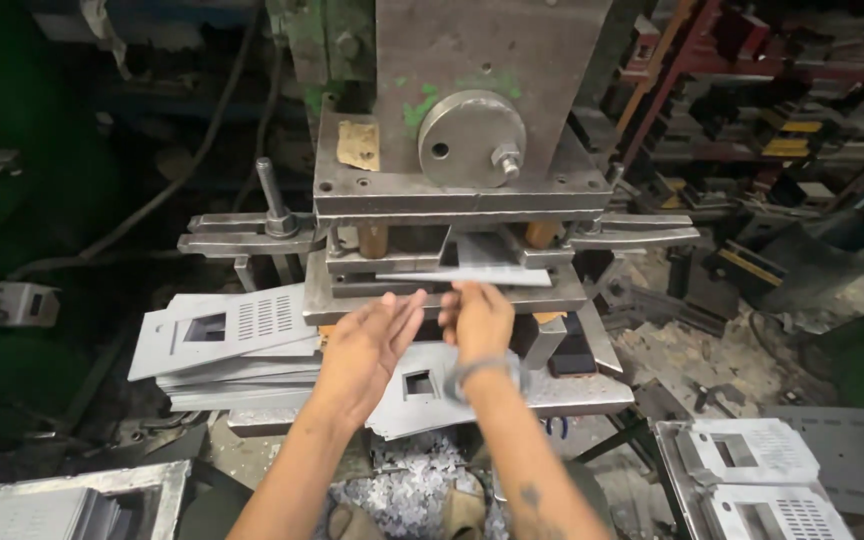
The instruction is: Placing metal sheets into a stamping press machine and removing the stamped parts.
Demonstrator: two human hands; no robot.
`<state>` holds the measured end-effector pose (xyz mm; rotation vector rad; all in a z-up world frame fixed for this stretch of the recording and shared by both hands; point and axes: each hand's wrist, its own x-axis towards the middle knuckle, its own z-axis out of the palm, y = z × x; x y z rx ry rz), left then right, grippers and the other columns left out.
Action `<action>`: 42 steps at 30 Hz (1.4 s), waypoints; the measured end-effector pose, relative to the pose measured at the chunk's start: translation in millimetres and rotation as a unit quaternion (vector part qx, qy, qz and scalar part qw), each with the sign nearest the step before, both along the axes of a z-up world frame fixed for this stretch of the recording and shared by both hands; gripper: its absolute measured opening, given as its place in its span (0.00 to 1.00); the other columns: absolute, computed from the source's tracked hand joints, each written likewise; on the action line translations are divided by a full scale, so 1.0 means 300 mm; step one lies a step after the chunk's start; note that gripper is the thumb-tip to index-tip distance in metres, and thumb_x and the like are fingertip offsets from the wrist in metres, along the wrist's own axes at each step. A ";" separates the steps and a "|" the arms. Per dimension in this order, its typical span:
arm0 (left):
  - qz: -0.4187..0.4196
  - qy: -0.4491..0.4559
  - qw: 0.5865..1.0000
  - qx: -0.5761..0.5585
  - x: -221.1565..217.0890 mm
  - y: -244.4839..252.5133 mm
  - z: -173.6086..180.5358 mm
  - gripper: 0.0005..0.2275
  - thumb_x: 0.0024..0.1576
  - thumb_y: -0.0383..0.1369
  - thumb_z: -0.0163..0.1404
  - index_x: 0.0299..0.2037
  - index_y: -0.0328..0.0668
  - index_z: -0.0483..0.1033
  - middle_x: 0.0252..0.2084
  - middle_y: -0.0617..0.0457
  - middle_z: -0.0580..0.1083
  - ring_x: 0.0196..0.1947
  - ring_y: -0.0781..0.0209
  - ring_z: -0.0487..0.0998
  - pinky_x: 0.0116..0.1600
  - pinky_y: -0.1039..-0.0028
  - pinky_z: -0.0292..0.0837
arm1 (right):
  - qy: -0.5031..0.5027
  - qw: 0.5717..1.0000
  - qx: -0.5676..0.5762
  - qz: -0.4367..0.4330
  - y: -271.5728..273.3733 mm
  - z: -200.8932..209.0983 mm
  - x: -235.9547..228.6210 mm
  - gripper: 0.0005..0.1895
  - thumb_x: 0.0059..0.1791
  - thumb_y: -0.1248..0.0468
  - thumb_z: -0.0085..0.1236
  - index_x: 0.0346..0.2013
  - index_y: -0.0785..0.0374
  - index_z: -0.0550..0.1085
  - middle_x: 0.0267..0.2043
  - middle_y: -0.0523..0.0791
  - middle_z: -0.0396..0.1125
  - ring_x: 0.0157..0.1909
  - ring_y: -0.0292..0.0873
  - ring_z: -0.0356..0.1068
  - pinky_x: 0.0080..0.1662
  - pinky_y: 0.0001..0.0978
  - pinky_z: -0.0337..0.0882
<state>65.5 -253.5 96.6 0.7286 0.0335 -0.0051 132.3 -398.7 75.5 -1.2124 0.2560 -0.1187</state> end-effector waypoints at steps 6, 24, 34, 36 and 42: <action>-0.061 0.145 0.969 0.192 -0.195 0.029 0.022 0.18 0.63 0.36 0.41 0.59 0.32 0.71 0.57 0.39 0.79 0.58 0.50 0.79 0.65 0.66 0.74 | 0.098 0.979 -0.175 0.044 0.000 0.077 0.225 0.11 0.49 0.68 0.44 0.33 0.71 0.74 0.27 0.50 0.73 0.20 0.41 0.69 0.20 0.30 0.62; -0.271 -0.012 0.924 -0.269 -0.393 1.238 -1.553 0.17 0.66 0.38 0.44 0.65 0.48 0.64 0.69 0.44 0.67 0.71 0.35 0.60 0.70 0.40 0.50 | 0.106 0.990 0.060 0.075 -0.076 -0.045 0.337 0.08 0.48 0.74 0.38 0.33 0.70 0.68 0.26 0.49 0.65 0.20 0.38 0.60 0.17 0.28 0.52; 0.205 0.371 0.890 0.170 -0.368 0.852 -0.705 0.26 0.64 0.47 0.44 0.64 0.33 0.64 0.61 0.42 0.71 0.62 0.45 0.72 0.64 0.54 0.71 | 0.120 0.987 -0.007 0.106 -0.068 -0.001 0.315 0.07 0.50 0.69 0.44 0.33 0.69 0.71 0.26 0.48 0.66 0.19 0.38 0.60 0.17 0.29 0.51; 0.261 0.291 0.899 0.196 -0.351 0.817 -0.606 0.34 0.68 0.59 0.35 0.64 0.28 0.63 0.58 0.39 0.72 0.59 0.46 0.74 0.62 0.57 0.72 | 0.114 0.988 -0.005 0.107 -0.066 -0.013 0.318 0.08 0.49 0.70 0.43 0.33 0.69 0.71 0.26 0.48 0.66 0.19 0.39 0.61 0.17 0.29 0.53; 0.336 0.261 0.864 0.268 -0.263 0.699 -0.188 0.30 0.70 0.54 0.39 0.61 0.24 0.64 0.55 0.39 0.74 0.54 0.50 0.79 0.55 0.66 0.77 | 0.107 0.990 -0.028 0.089 -0.060 -0.017 0.311 0.09 0.48 0.72 0.41 0.33 0.70 0.72 0.26 0.49 0.67 0.19 0.38 0.62 0.16 0.29 0.53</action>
